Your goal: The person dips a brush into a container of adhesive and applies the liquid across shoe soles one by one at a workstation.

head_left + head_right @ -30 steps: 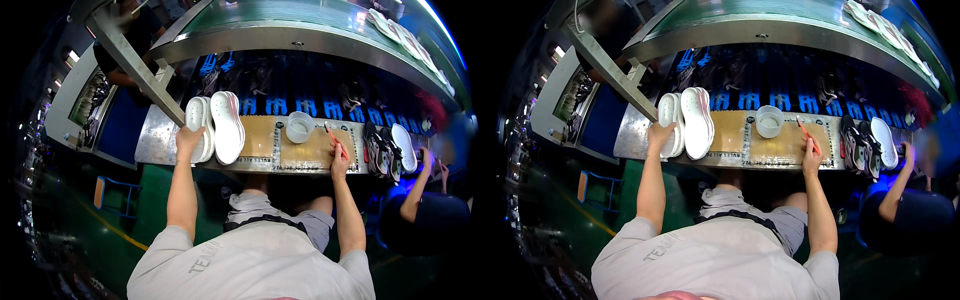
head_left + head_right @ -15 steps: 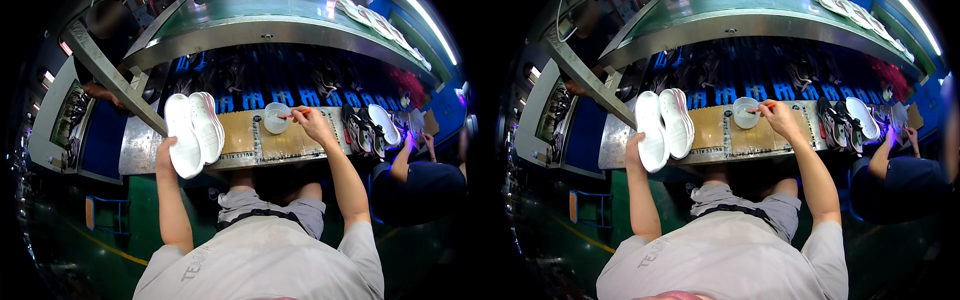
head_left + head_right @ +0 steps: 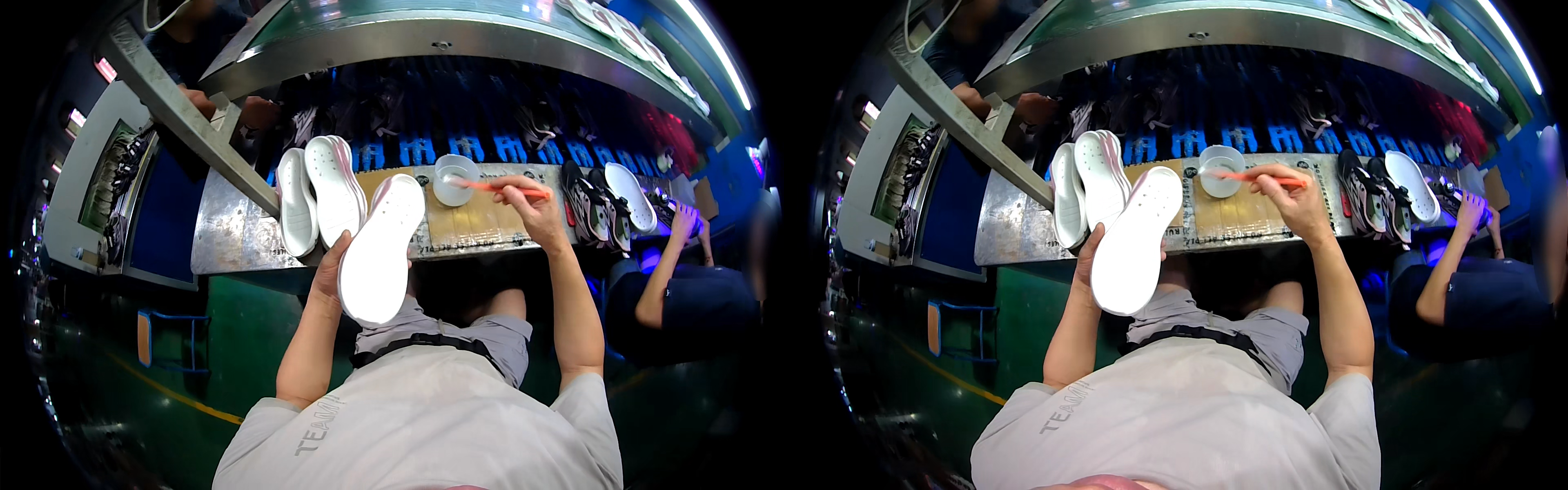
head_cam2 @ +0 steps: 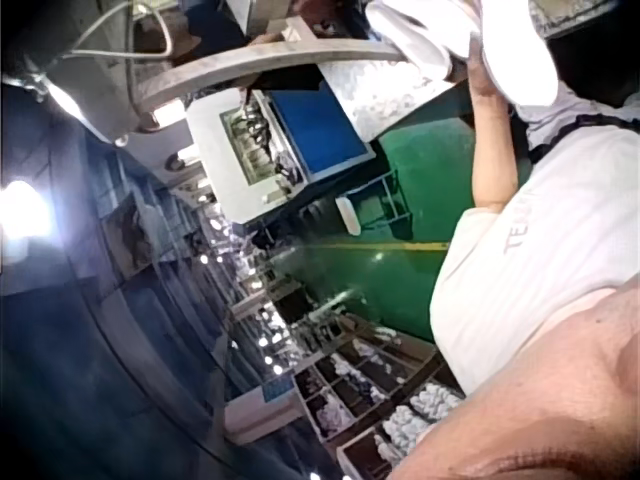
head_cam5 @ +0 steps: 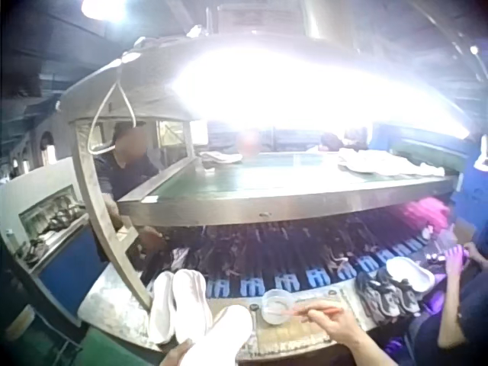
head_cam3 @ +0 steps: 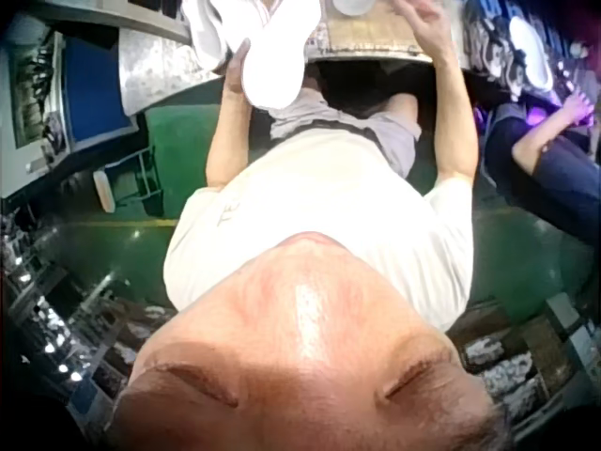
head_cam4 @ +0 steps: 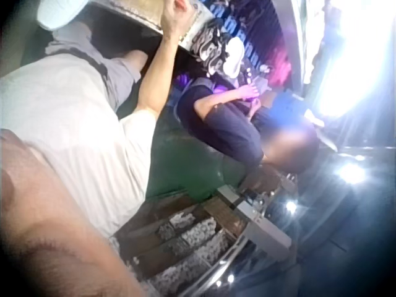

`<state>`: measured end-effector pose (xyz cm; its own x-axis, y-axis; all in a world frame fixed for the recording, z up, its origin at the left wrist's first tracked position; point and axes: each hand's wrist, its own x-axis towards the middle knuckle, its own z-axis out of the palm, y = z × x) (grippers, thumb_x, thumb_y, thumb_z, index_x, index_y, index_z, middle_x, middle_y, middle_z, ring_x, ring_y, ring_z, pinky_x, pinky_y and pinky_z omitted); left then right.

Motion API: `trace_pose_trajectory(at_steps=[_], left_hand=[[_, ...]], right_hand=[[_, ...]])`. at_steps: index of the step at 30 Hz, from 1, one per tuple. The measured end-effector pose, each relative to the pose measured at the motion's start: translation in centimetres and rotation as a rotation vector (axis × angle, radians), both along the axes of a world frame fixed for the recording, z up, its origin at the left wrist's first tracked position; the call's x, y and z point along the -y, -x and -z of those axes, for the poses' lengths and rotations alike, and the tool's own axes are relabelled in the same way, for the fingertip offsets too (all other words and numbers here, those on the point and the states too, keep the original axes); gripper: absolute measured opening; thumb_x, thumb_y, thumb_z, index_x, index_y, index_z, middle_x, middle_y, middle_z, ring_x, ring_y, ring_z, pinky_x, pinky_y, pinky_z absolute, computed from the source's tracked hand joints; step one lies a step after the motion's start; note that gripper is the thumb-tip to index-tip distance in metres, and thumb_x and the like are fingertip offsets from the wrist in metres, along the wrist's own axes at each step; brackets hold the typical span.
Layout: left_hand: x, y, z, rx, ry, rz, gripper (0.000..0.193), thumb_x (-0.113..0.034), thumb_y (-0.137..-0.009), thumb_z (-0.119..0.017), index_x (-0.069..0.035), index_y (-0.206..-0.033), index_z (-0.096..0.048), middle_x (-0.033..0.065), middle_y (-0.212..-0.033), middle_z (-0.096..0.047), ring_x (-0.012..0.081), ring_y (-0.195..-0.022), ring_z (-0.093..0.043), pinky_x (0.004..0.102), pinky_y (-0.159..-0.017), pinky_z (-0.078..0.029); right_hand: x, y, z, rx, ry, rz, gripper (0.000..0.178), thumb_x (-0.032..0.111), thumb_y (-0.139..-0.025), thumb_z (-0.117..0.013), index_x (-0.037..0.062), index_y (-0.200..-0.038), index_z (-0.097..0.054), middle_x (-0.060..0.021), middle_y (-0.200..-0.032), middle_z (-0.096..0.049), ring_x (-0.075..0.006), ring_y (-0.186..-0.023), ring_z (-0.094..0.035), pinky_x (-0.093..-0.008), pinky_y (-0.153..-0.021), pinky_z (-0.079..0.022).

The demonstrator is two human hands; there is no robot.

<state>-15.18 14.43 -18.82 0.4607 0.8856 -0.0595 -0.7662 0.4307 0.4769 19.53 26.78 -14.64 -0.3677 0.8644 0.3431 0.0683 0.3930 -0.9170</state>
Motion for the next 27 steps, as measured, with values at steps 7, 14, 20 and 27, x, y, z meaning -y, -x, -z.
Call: trace_pose_trajectory(at_steps=[7, 14, 20, 27], left_hand=[[0.1, -1.2, 0.0, 0.228, 0.194, 0.387, 0.091, -0.057, -0.097, -0.06, 0.005, -0.157, -0.031, 0.0423, -0.129, -0.05, 0.0553, -0.12, -0.06, 0.0543, -0.097, -0.06], [-0.7, -1.0, -0.1, 0.105, 0.011, 0.301, 0.089, -0.053, -0.096, -0.06, 0.007, -0.155, -0.033, 0.0383, -0.136, -0.052, 0.0494, -0.124, -0.06, 0.0524, -0.096, -0.06], [-2.9, -1.4, -0.8, -0.289, -0.318, -0.009, 0.087, -0.05, -0.098, -0.062, 0.001, -0.16, -0.028, 0.0227, -0.142, -0.056, 0.0333, -0.127, -0.062, 0.043, -0.106, -0.054], [-4.9, 0.0, -3.1, -0.385, -0.438, -0.243, 0.104, -0.053, -0.092, -0.071, -0.003, -0.164, -0.015, 0.0121, -0.149, -0.049, 0.023, -0.136, -0.054, 0.0386, -0.112, -0.048]], right_hand=[[1.8, 0.9, -2.5, 0.237, -0.079, -0.182, 0.022, 0.014, -0.101, -0.065, -0.0036, -0.109, -0.076, -0.0099, -0.098, -0.076, -0.0163, -0.092, -0.071, -0.0277, -0.084, -0.056], [1.4, 0.9, 0.2, 0.12, -0.006, -0.003, 0.019, 0.01, -0.101, -0.064, -0.0026, -0.11, -0.075, -0.0092, -0.101, -0.077, -0.0154, -0.092, -0.071, -0.0285, -0.084, -0.056], [5.0, 3.4, -1.1, 0.074, -0.018, -0.08, 0.019, 0.009, -0.101, -0.063, -0.0031, -0.11, -0.075, -0.0106, -0.094, -0.076, -0.0167, -0.09, -0.073, -0.0283, -0.08, -0.057], [7.4, 3.1, -2.6, 0.12, -0.152, -0.174, 0.017, 0.004, -0.096, -0.064, -0.0001, -0.106, -0.077, -0.0093, -0.081, -0.075, -0.0179, -0.076, -0.07, -0.0302, -0.071, -0.054]])
